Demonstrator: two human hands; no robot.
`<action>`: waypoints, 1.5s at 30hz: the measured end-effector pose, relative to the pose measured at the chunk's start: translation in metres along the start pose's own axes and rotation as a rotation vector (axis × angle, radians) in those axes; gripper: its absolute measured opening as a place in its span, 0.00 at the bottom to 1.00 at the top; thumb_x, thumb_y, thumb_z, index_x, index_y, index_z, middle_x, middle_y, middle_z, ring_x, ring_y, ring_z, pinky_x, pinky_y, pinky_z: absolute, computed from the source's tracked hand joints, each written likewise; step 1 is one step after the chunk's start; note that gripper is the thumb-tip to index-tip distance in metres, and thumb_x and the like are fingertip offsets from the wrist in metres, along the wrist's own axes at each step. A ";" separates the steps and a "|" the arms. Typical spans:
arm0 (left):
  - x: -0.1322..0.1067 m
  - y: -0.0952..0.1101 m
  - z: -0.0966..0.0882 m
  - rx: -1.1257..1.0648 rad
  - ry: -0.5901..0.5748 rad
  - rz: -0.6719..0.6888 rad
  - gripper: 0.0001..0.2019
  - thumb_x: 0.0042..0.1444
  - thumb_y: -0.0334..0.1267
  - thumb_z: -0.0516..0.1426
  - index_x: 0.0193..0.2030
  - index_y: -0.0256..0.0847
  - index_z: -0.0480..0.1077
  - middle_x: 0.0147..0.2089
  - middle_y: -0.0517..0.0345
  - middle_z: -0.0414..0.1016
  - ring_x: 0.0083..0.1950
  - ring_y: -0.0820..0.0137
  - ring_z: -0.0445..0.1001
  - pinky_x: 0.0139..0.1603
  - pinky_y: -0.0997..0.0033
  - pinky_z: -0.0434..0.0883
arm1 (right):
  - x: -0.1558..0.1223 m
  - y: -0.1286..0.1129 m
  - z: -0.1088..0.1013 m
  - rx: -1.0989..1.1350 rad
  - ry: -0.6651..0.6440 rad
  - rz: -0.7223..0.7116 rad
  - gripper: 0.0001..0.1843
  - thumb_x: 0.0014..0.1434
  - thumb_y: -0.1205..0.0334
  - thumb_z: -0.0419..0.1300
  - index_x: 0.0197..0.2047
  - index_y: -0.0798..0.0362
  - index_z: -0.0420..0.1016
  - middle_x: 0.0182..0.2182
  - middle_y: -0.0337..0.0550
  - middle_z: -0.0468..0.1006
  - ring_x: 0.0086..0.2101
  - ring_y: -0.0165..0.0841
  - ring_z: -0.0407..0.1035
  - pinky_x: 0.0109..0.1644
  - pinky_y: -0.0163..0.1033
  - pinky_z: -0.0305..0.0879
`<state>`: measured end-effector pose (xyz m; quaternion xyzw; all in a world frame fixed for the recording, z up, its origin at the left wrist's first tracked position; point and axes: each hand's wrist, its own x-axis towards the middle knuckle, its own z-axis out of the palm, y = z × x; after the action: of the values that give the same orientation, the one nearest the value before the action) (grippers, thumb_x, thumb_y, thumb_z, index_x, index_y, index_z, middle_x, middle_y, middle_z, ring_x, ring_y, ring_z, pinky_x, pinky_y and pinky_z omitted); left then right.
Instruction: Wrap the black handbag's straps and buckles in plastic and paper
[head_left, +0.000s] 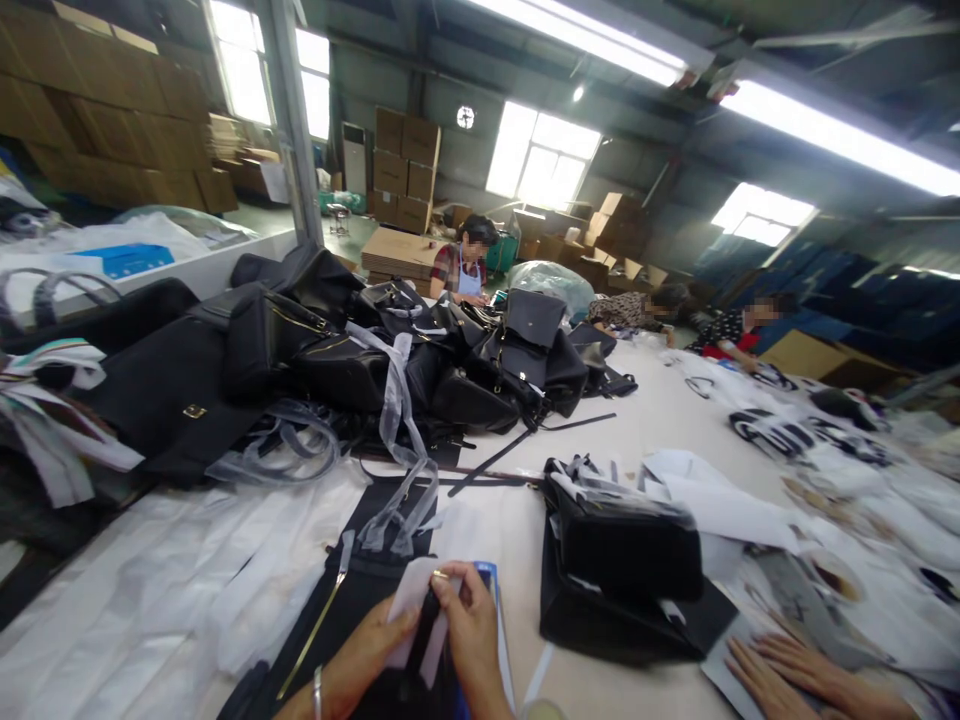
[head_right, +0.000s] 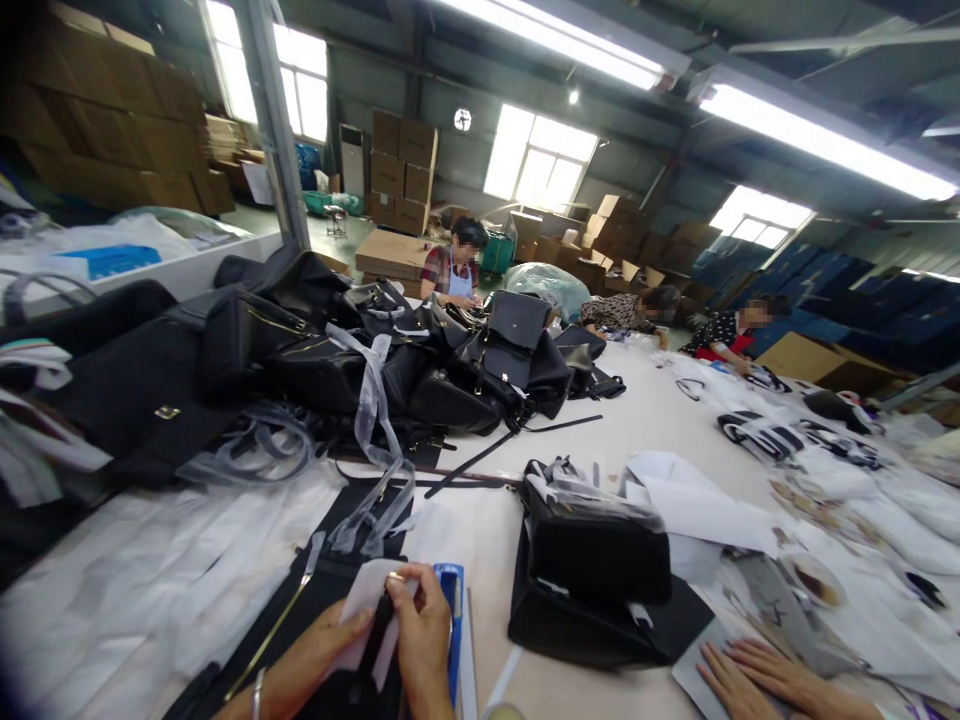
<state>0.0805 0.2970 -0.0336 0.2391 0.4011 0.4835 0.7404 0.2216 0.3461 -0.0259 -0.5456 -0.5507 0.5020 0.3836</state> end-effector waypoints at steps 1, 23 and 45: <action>0.000 0.001 0.001 -0.006 -0.005 -0.005 0.23 0.55 0.46 0.59 0.55 0.35 0.70 0.45 0.48 0.79 0.49 0.57 0.75 0.55 0.55 0.68 | 0.000 0.001 -0.001 0.009 0.006 0.005 0.10 0.56 0.53 0.59 0.37 0.50 0.75 0.31 0.37 0.76 0.32 0.33 0.67 0.38 0.34 0.62; -0.001 0.012 0.033 0.097 0.136 0.047 0.28 0.45 0.53 0.64 0.49 0.35 0.75 0.47 0.46 0.79 0.50 0.54 0.74 0.57 0.56 0.66 | -0.008 0.012 0.006 -0.134 0.206 -0.019 0.12 0.58 0.51 0.57 0.37 0.50 0.67 0.30 0.38 0.74 0.33 0.35 0.70 0.37 0.36 0.63; 0.005 -0.005 0.016 0.049 -0.101 0.014 0.31 0.44 0.54 0.64 0.50 0.34 0.73 0.41 0.49 0.79 0.43 0.58 0.75 0.51 0.61 0.67 | -0.017 0.026 -0.002 0.001 0.249 0.039 0.15 0.62 0.54 0.58 0.49 0.54 0.70 0.45 0.45 0.74 0.41 0.35 0.71 0.43 0.43 0.71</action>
<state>0.0975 0.3003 -0.0299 0.2840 0.3730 0.4660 0.7504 0.2314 0.3268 -0.0484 -0.6141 -0.4880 0.4377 0.4395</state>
